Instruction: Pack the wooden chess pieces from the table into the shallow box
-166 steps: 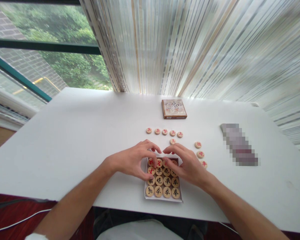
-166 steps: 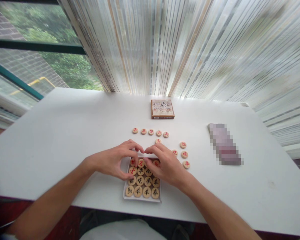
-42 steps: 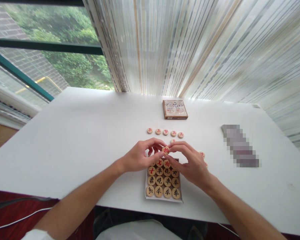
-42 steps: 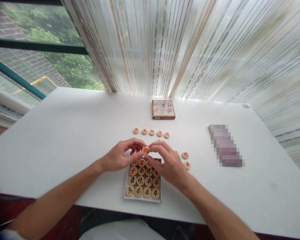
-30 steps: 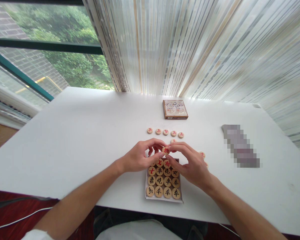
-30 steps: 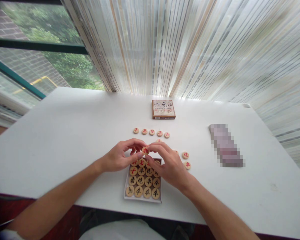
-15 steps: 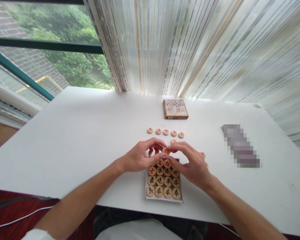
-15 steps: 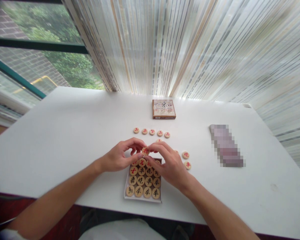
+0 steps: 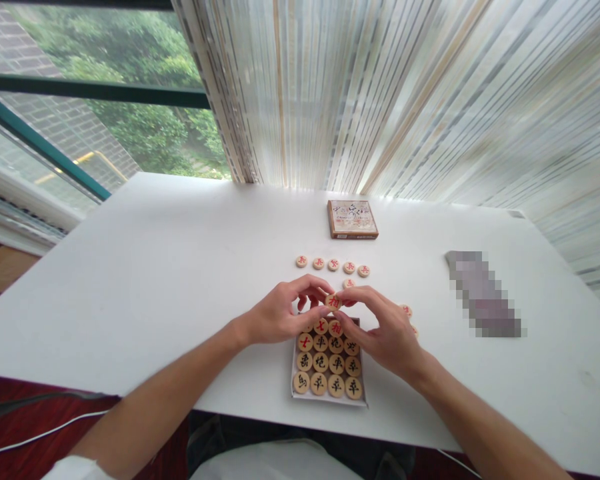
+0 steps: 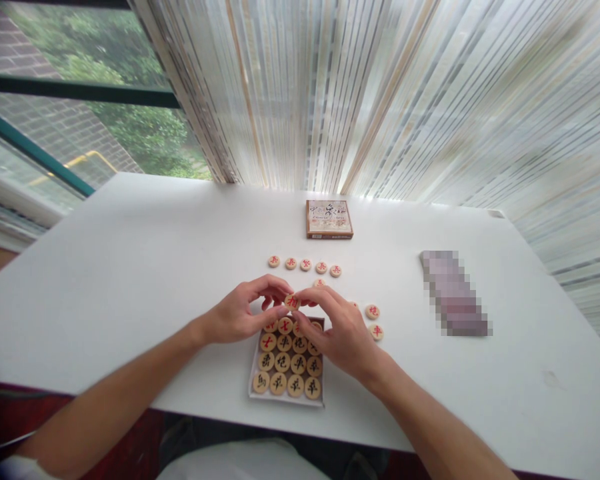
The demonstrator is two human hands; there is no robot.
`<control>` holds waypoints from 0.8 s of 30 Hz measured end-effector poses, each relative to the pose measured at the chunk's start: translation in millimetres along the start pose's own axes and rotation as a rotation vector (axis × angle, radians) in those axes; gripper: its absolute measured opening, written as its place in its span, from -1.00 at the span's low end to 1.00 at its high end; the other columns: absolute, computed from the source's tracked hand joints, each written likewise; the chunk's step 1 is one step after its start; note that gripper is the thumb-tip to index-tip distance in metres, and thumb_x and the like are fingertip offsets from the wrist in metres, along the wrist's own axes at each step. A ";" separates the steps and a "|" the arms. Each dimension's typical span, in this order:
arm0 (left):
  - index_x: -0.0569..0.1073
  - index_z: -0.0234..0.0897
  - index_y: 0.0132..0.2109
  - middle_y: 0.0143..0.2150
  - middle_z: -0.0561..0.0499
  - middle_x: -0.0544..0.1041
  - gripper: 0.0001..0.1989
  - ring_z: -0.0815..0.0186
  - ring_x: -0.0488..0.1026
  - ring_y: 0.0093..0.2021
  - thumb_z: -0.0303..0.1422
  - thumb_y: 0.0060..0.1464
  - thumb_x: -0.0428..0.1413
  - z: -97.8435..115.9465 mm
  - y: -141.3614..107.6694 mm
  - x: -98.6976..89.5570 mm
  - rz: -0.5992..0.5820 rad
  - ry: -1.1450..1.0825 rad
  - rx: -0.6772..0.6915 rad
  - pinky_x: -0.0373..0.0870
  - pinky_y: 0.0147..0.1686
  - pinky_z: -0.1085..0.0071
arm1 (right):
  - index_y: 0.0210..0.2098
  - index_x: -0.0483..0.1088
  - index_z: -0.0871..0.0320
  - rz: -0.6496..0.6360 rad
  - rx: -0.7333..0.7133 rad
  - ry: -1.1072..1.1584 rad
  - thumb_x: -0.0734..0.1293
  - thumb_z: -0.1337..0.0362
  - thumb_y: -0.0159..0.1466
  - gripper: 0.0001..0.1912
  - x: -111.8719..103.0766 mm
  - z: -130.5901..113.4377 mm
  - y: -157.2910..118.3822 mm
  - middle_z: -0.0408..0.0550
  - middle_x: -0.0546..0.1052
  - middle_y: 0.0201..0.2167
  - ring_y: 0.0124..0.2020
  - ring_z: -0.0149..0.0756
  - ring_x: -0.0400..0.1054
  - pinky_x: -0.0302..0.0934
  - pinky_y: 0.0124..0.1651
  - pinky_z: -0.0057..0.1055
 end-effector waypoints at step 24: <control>0.41 -0.27 0.05 -0.12 -0.07 0.57 -0.76 0.31 0.54 -0.20 -0.36 0.25 0.15 2.0 0.2 -1.3 0.014 0.062 0.049 0.36 -0.32 0.43 | 0.03 0.40 0.06 -0.018 0.021 0.002 0.37 0.34 0.35 -0.74 1.3 1.7 0.0 -0.04 0.59 -0.19 -0.22 -0.26 0.52 0.48 -0.16 -0.30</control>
Point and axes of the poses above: each hand's wrist, its own y-axis towards the middle knuckle, its own x-axis out of the palm, z = x × y, the point moved 7 cm from there along y, towards the middle knuckle
